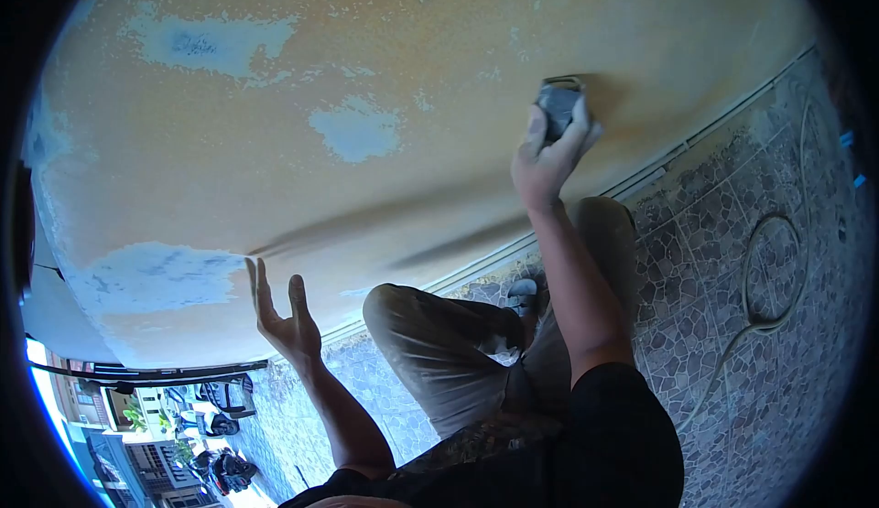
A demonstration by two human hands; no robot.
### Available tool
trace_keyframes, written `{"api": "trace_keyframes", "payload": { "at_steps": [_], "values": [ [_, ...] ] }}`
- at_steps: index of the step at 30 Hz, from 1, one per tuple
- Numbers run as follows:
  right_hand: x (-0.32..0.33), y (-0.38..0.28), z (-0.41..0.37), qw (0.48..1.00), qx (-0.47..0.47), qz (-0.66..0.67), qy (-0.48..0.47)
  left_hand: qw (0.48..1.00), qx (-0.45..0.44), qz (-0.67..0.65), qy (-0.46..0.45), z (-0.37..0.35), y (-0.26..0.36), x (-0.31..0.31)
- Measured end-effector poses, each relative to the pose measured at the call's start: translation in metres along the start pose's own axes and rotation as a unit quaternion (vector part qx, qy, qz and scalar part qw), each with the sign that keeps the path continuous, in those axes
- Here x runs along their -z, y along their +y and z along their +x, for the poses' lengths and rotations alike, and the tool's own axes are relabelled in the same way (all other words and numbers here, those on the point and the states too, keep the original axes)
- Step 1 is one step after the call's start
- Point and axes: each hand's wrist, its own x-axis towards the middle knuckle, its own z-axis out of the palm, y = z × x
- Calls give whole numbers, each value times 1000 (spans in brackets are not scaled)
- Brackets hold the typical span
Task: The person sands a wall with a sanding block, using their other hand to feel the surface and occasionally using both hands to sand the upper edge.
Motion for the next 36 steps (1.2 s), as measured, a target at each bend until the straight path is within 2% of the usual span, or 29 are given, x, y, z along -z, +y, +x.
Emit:
{"api": "trace_keyframes", "payload": {
  "at_steps": [1,2,4,6,7,8,9,12,13,14,15,16,17,18,19,20,21,23,25,27,28,30,32,33,34,36],
  "values": [
    [3,4,15,998,-60,10,29,999,-31,11,39,3,-11,0],
    [1,4,8,998,-61,14,30,997,-32,30,58,6,-10,-3],
    [1,0,-25,1000,8,-25,-12,996,-49,41,65,19,-2,-19],
    [7,-15,-64,976,147,-33,-156,993,-85,37,74,28,14,-46],
    [9,-19,-78,962,181,-20,-205,990,-108,41,87,31,25,-59],
    [8,-17,-83,943,233,-12,-237,983,-150,61,91,35,34,-67],
    [7,-15,-77,944,234,-11,-232,973,-191,84,94,39,43,-74],
    [3,-13,-43,975,190,-28,-115,944,-297,134,54,45,62,-89],
    [-1,-9,-31,988,131,-39,-71,944,-294,138,56,42,60,-91],
    [-4,-4,-24,999,32,-9,-26,923,-341,179,28,41,56,-94],
    [-6,-4,-26,999,32,-7,-26,896,-386,218,0,39,53,-99],
    [-6,-5,-30,1000,-3,-13,-12,910,-368,180,-60,32,48,-105],
    [-6,-10,-32,999,-35,-19,2,910,-370,178,-60,30,41,-111],
    [-2,-20,-44,992,79,-81,-57,897,-389,201,-60,29,34,-121],
    [5,-26,-63,976,151,-87,-132,883,-408,223,-62,27,28,-130],
    [7,-29,-82,966,173,-45,-186,880,-411,234,-42,30,19,-136],
    [9,-32,-88,938,244,-45,-243,873,-410,261,-42,31,22,-133],
    [9,-20,-78,918,309,-52,-242,899,-388,202,-14,31,28,-122],
    [9,-11,-54,963,204,-86,-156,907,-348,226,72,45,23,-101],
    [4,-2,-20,996,34,-79,-27,939,-258,204,102,60,8,-74],
    [5,2,-9,996,34,-72,-33,944,-243,195,113,67,-1,-64],
    [6,7,1,994,-111,-8,21,946,-229,191,124,71,-4,-60],
    [1,-9,-41,997,13,-65,-35,955,-200,171,137,67,3,-74],
    [3,-17,-65,991,66,-40,-110,955,-203,170,136,66,3,-79],
    [5,-25,-85,976,118,-16,-184,955,-203,171,133,64,4,-84],
    [6,-35,-94,920,282,-33,-272,954,-209,174,124,59,6,-87]
  ]
}}
